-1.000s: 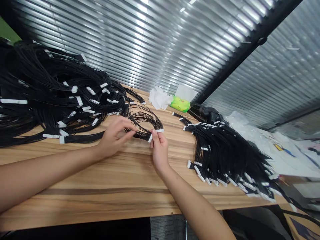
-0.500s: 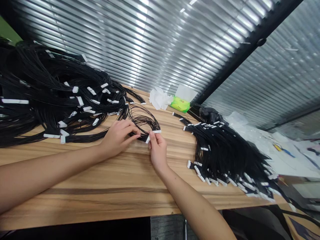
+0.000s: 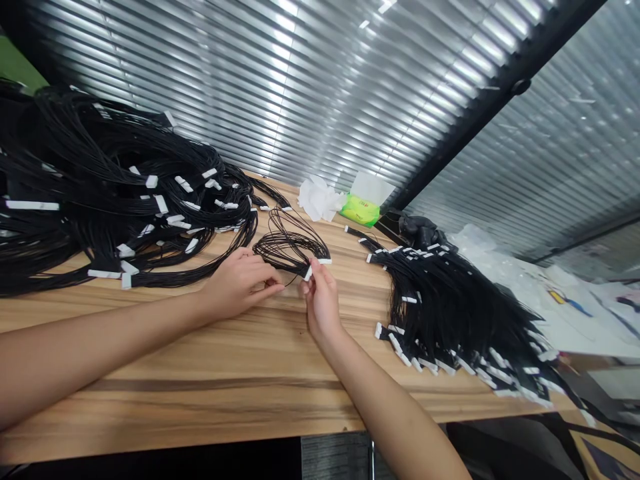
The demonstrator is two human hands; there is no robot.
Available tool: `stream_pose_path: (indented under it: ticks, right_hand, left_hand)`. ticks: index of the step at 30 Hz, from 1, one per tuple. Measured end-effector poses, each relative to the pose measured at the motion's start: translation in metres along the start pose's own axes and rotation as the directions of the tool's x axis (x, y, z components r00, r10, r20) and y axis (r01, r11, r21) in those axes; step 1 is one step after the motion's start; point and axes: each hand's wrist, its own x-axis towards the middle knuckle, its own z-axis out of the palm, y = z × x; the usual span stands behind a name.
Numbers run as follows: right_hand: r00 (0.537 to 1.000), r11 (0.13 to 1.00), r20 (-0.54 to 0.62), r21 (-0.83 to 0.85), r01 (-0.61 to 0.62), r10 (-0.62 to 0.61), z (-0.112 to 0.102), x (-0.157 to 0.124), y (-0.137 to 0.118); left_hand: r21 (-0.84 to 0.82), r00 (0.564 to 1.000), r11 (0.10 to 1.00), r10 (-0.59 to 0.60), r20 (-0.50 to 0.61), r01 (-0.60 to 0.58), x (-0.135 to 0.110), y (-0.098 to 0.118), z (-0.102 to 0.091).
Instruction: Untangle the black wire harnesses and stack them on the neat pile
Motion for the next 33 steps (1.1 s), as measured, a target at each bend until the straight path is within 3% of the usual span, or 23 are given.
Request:
stream_pose_path:
  ticks: [6, 11, 15, 18, 21, 25, 29, 31, 33]
  right_hand:
    - [0.977, 0.953, 0.099, 0.220, -0.206, 0.189, 0.002, 0.000, -0.004]
    - [0.971, 0.917, 0.167, 0.334, -0.219, 0.171, 0.007, -0.008, -0.009]
    - [0.965, 0.922, 0.204, 0.314, -0.226, 0.167, 0.009, -0.011, -0.013]
    - [0.961, 0.933, 0.229, 0.286, -0.220, 0.157, 0.009, -0.012, -0.013]
    - [0.959, 0.936, 0.239, 0.276, -0.219, 0.154, 0.008, -0.012, -0.011]
    - [0.959, 0.944, 0.234, 0.249, -0.217, 0.159, 0.008, -0.014, -0.008]
    - [0.965, 0.949, 0.209, 0.237, -0.208, 0.159, 0.009, -0.015, -0.005]
    - [0.964, 0.948, 0.213, 0.237, -0.211, 0.161, 0.009, -0.014, -0.004]
    - [0.959, 0.950, 0.222, 0.216, -0.225, 0.176, 0.009, -0.014, -0.003]
  left_hand:
    - [-0.207, 0.973, 0.955, -0.227, -0.047, 0.213, 0.004, -0.014, 0.005]
    - [-0.343, 0.969, 0.927, -0.207, -0.134, 0.151, 0.005, -0.013, -0.001]
    - [-0.399, 0.981, 0.915, -0.129, -0.146, 0.061, 0.003, -0.010, -0.003]
    - [-0.456, 0.971, 0.888, -0.157, -0.180, 0.059, 0.002, -0.012, -0.001]
    - [-0.469, 0.932, 0.880, -0.232, -0.277, 0.079, 0.002, -0.013, 0.000]
    - [-0.458, 0.888, 0.888, -0.243, -0.391, 0.041, 0.003, -0.011, -0.003]
    - [-0.474, 0.779, 0.871, -0.383, -0.496, 0.126, 0.005, -0.017, 0.001]
    - [-0.518, 0.736, 0.831, -0.478, -0.480, 0.202, 0.006, -0.023, 0.007]
    - [-0.644, 0.761, 0.729, -0.549, -0.346, 0.233, 0.006, -0.029, 0.012]
